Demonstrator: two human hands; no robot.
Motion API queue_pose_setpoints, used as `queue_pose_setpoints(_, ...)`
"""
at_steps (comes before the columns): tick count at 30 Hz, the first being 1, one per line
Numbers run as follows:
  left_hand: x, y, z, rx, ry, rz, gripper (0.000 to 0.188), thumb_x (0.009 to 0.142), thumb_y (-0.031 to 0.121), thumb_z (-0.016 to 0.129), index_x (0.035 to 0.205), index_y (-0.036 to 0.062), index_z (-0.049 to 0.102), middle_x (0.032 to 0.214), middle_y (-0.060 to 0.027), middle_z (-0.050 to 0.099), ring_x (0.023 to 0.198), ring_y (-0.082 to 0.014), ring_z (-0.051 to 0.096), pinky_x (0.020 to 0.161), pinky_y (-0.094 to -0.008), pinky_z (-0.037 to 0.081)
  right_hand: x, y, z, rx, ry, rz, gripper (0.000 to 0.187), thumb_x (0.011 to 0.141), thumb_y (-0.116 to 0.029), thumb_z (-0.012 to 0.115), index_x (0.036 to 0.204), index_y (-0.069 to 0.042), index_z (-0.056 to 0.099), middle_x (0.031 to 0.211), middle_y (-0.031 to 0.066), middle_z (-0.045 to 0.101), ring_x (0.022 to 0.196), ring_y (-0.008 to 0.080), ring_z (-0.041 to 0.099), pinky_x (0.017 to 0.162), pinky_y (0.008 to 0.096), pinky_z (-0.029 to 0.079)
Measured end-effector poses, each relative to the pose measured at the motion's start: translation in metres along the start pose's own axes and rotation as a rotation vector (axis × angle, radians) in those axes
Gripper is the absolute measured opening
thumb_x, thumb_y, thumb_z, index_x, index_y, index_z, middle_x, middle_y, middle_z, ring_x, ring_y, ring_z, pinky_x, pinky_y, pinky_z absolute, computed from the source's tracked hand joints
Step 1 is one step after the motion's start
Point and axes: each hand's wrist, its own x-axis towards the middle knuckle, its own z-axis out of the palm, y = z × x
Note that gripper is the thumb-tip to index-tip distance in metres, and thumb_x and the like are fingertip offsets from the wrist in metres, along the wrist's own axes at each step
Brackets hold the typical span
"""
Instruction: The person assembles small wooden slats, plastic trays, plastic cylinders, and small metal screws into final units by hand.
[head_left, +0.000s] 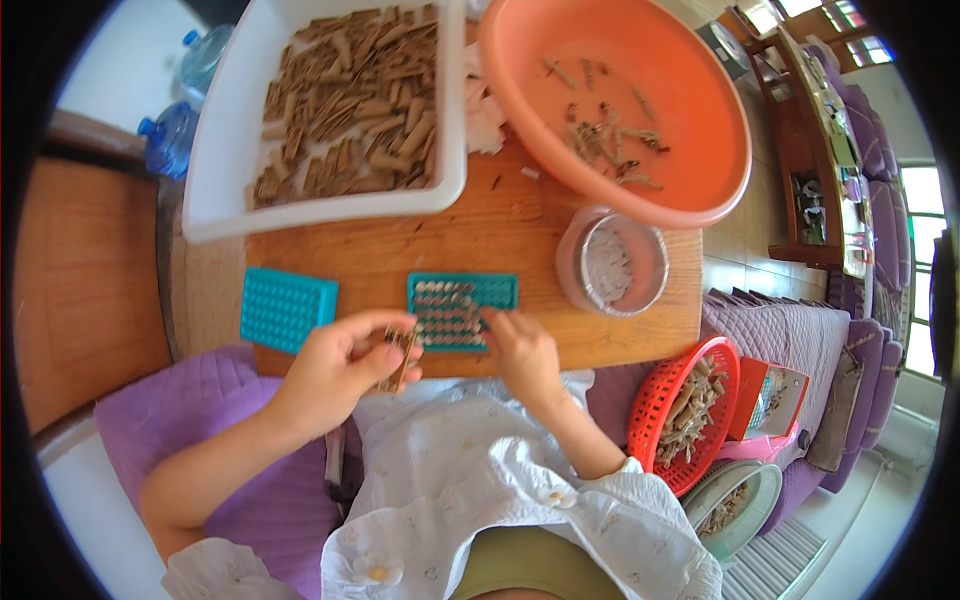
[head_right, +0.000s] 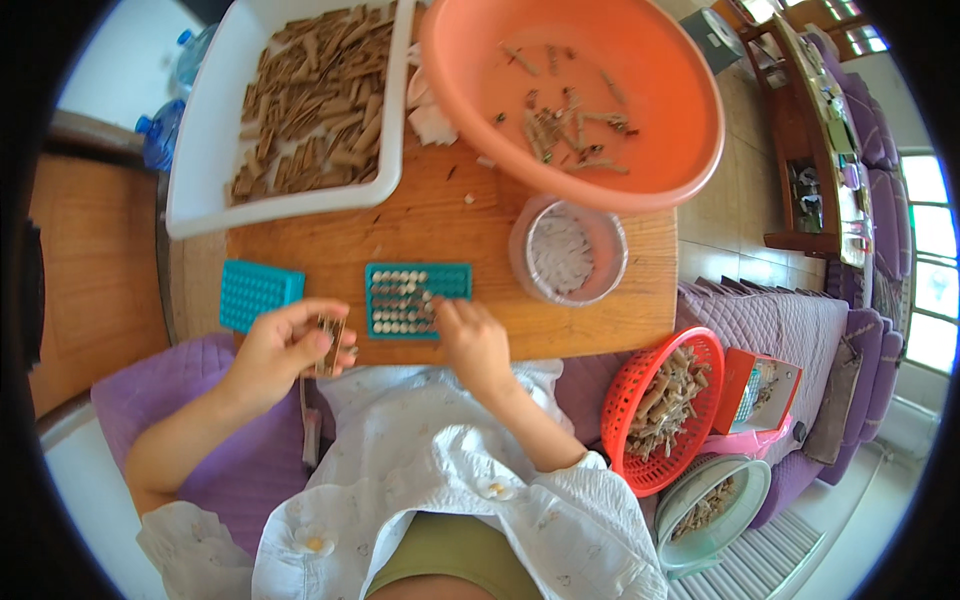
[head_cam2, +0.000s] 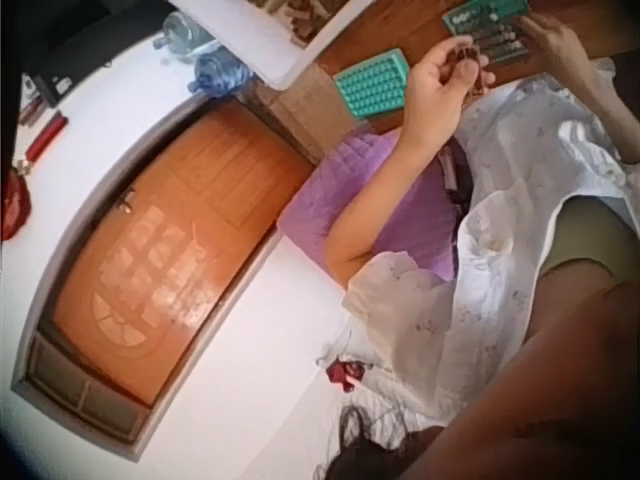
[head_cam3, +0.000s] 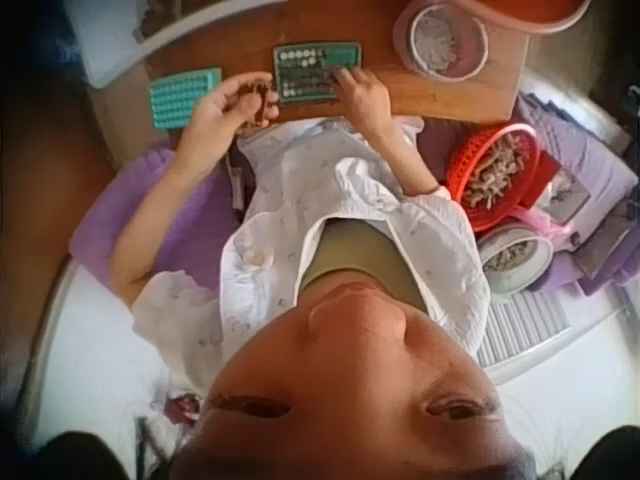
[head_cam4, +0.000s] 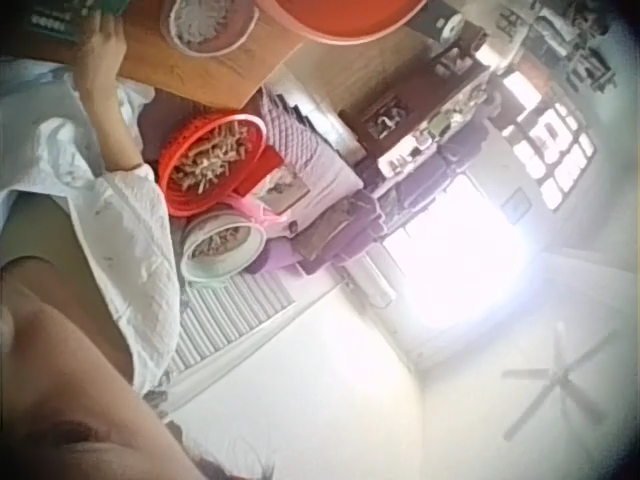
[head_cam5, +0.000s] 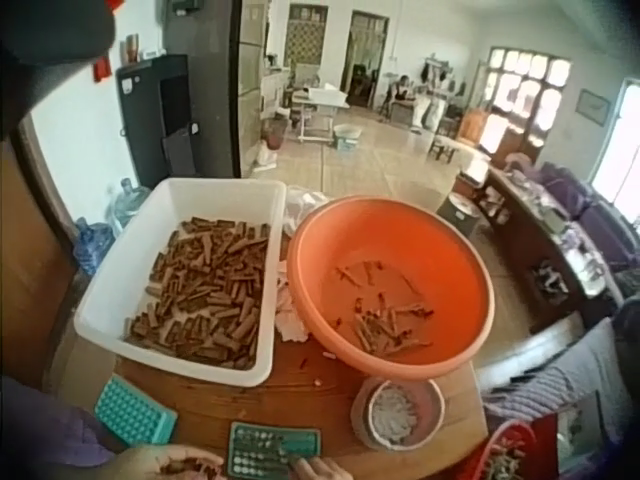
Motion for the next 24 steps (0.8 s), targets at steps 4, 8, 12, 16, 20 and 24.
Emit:
queue_pose_setpoints(4, 0.007, -0.013, -0.007, 0.025, -0.030, -0.150, 0.031, 0.086, 0.006, 0.048, 0.115, -0.0020, 0.042, 0.099, -0.0128, 0.056, 0.083, -0.0172, 0.059, 0.072, -0.0267, 0.050, -0.003, 0.008, 0.003, -0.016, -0.046, -0.041, 0.028, 0.064, -0.002, 0.057, 0.091, -0.007, 0.055, 0.070, 0.0068, 0.052, 0.065, 0.0236, 0.053, 0.055, 0.0333, 0.045)
queue_pose_setpoints(8, 0.018, -0.019, -0.008, 0.049, -0.051, -0.272, 0.031, 0.086, 0.006, 0.048, 0.115, -0.0020, 0.043, 0.100, -0.0137, 0.057, 0.085, -0.0186, 0.060, 0.072, -0.0270, 0.050, 0.002, 0.013, 0.002, 0.058, -0.025, -0.069, 0.036, 0.060, -0.001, 0.056, 0.096, -0.005, 0.055, 0.065, 0.0064, 0.049, 0.061, 0.0230, 0.051, 0.054, 0.0328, 0.045)
queue_pose_setpoints(12, 0.027, -0.021, -0.007, -0.017, -0.013, -0.247, 0.033, 0.084, 0.006, 0.052, 0.115, -0.0008, 0.043, 0.100, -0.0138, 0.057, 0.087, -0.0203, 0.060, 0.074, -0.0287, 0.050, 0.015, 0.001, -0.023, 0.416, 0.070, 0.016, 0.030, 0.066, 0.003, 0.060, 0.096, -0.003, 0.054, 0.076, 0.0081, 0.056, 0.063, 0.0231, 0.055, 0.054, 0.0319, 0.047)
queue_pose_setpoints(16, 0.029, -0.024, -0.004, -0.025, 0.027, -0.179, 0.034, 0.082, 0.006, 0.054, 0.114, -0.0015, 0.044, 0.101, -0.0130, 0.057, 0.086, -0.0188, 0.059, 0.075, -0.0291, 0.050, 0.023, -0.028, -0.027, 0.731, 0.241, -0.234, 0.030, 0.067, 0.004, 0.061, 0.095, 0.000, 0.052, 0.087, 0.0114, 0.058, 0.078, 0.0262, 0.060, 0.063, 0.0305, 0.050)
queue_pose_setpoints(20, 0.035, -0.031, -0.003, 0.074, 0.041, -0.040, 0.032, 0.082, 0.003, 0.054, 0.112, -0.0030, 0.046, 0.099, -0.0109, 0.058, 0.082, -0.0155, 0.058, 0.073, -0.0278, 0.050, 0.030, -0.042, -0.008, 0.761, 0.307, -0.323, 0.027, 0.066, 0.005, 0.060, 0.092, 0.002, 0.052, 0.088, 0.0131, 0.058, 0.084, 0.0273, 0.059, 0.067, 0.0311, 0.051)
queue_pose_setpoints(24, 0.026, -0.033, -0.003, 0.081, 0.062, -0.050, 0.030, 0.082, 0.000, 0.052, 0.111, -0.0033, 0.047, 0.095, -0.0090, 0.059, 0.081, -0.0128, 0.057, 0.071, -0.0251, 0.049, 0.025, -0.047, -0.006, 0.751, 0.272, -0.311, 0.023, 0.065, 0.008, 0.062, 0.085, 0.003, 0.053, 0.086, 0.0155, 0.058, 0.083, 0.0280, 0.061, 0.067, 0.0333, 0.052)
